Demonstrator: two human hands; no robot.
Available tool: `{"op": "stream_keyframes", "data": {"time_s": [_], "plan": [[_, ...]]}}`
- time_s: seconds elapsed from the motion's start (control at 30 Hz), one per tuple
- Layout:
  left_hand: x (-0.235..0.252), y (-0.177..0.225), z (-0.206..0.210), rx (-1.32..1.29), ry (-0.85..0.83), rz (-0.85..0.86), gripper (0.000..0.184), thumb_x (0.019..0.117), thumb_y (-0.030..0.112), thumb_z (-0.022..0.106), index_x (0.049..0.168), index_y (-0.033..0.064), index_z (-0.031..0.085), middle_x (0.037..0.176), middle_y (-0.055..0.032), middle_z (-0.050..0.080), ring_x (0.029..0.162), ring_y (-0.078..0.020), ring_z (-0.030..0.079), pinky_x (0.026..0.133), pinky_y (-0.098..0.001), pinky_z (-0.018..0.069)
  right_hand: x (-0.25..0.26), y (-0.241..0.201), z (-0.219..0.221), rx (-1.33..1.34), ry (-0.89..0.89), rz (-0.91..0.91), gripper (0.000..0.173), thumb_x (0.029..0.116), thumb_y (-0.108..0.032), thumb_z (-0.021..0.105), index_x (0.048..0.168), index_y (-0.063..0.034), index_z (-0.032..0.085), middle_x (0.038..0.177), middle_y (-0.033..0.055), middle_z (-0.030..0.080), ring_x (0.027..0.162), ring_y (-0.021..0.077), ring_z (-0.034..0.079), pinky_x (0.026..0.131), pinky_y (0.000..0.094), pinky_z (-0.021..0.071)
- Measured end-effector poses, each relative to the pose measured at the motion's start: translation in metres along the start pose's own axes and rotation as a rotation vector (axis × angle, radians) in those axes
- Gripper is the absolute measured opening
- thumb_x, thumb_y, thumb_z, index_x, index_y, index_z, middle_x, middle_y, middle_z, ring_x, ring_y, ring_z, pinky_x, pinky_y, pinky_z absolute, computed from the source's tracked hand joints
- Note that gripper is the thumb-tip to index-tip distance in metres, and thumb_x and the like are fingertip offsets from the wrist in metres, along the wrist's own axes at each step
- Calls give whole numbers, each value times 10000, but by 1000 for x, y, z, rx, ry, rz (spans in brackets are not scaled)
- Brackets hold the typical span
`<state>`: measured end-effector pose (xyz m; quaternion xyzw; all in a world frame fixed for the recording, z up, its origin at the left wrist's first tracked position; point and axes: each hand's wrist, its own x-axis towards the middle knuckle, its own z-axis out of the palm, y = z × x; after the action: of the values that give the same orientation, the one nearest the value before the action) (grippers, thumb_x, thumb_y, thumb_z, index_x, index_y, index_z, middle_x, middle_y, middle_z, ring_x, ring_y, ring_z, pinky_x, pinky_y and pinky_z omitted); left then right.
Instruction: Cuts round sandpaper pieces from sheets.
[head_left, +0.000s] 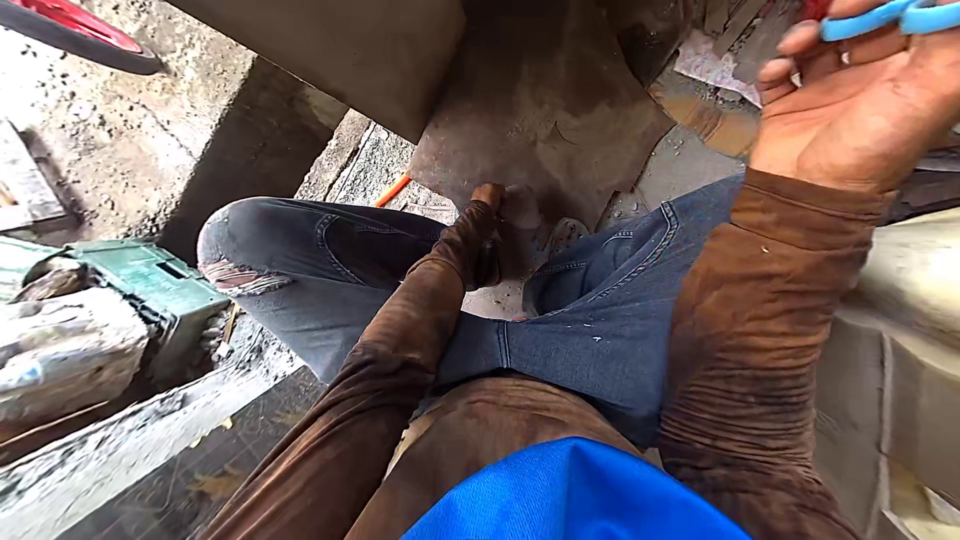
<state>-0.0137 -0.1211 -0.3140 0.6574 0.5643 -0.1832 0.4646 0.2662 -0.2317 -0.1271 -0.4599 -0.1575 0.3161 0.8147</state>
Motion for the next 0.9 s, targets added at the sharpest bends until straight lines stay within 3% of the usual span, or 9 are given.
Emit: {"op": "stream_keyframes", "data": {"time_s": [0.1, 0.2, 0.27, 0.33, 0.43, 0.5, 0.6, 0.7, 0.9], "plan": [[14, -12, 31, -607, -74, -219, 274, 1020, 149, 568, 1224, -24, 624, 1151, -209, 649, 1019, -301, 636, 867, -501, 546, 6, 1, -1, 175, -7, 19, 490, 1138, -329, 130, 1108, -69, 544, 881, 98, 687, 767, 204, 688, 672, 325, 597], [13, 4, 59, -773, -139, -297, 325, 1036, 189, 590, 1328, 50, 570, 1235, -201, 614, 1006, -305, 643, 805, -489, 566, 5, 7, 6, 200, -12, 53, 510, 1136, -367, 137, 1099, -78, 556, 884, 88, 690, 760, 194, 683, 669, 326, 593], [25, 11, 68, -773, -167, -256, 379, 1040, 247, 600, 1370, 66, 553, 1376, -210, 563, 1195, -356, 599, 904, -576, 539, 1, 5, 8, 161, -25, 63, 533, 1135, -390, 133, 1112, -82, 568, 880, 70, 689, 751, 181, 684, 666, 319, 597], [33, 19, 70, -645, -183, -166, 383, 1056, 324, 577, 1339, 65, 570, 1404, -218, 552, 1274, -384, 555, 951, -643, 499, -3, 2, 5, 138, -14, 55, 539, 1136, -405, 154, 1122, -78, 582, 861, 67, 686, 741, 180, 679, 653, 316, 589], [45, 28, 79, -233, -115, -84, 433, 1093, 360, 492, 1350, 41, 632, 1408, -225, 591, 1338, -383, 534, 1099, -597, 412, -8, -1, -1, 135, -14, 32, 509, 1136, -406, 172, 1155, -86, 567, 878, 61, 686, 735, 174, 681, 635, 307, 592], [57, 28, 95, -248, 7, -151, 395, 1072, 344, 541, 1286, 45, 685, 1369, -210, 628, 1327, -365, 551, 1119, -572, 407, -12, 2, 2, 98, -13, 48, 517, 1133, -414, 165, 1135, -101, 576, 871, 39, 688, 716, 154, 671, 621, 294, 581], [69, 32, 112, -591, 246, -312, 227, 944, 281, 747, 1042, 77, 767, 1108, -156, 729, 1068, -306, 672, 949, -533, 517, -16, 14, 10, -30, -48, 132, 512, 1133, -417, 177, 1155, -106, 584, 849, 13, 701, 715, 132, 673, 634, 289, 577], [73, 31, 118, -656, 361, -349, 204, 827, 292, 861, 901, 118, 786, 967, -112, 756, 946, -280, 710, 868, -530, 559, -18, 26, 16, -135, -66, 171, 472, 1141, -367, 226, 1208, -54, 572, 837, 50, 718, 684, 152, 688, 602, 294, 587], [50, 24, 102, -729, 563, -388, 376, 705, 195, 944, 872, 41, 644, 892, -154, 683, 853, -301, 660, 797, -511, 547, -8, 32, 25, -179, -40, 230, 419, 1140, -335, 310, 1181, -29, 593, 847, 71, 723, 676, 159, 693, 588, 284, 589]]}}
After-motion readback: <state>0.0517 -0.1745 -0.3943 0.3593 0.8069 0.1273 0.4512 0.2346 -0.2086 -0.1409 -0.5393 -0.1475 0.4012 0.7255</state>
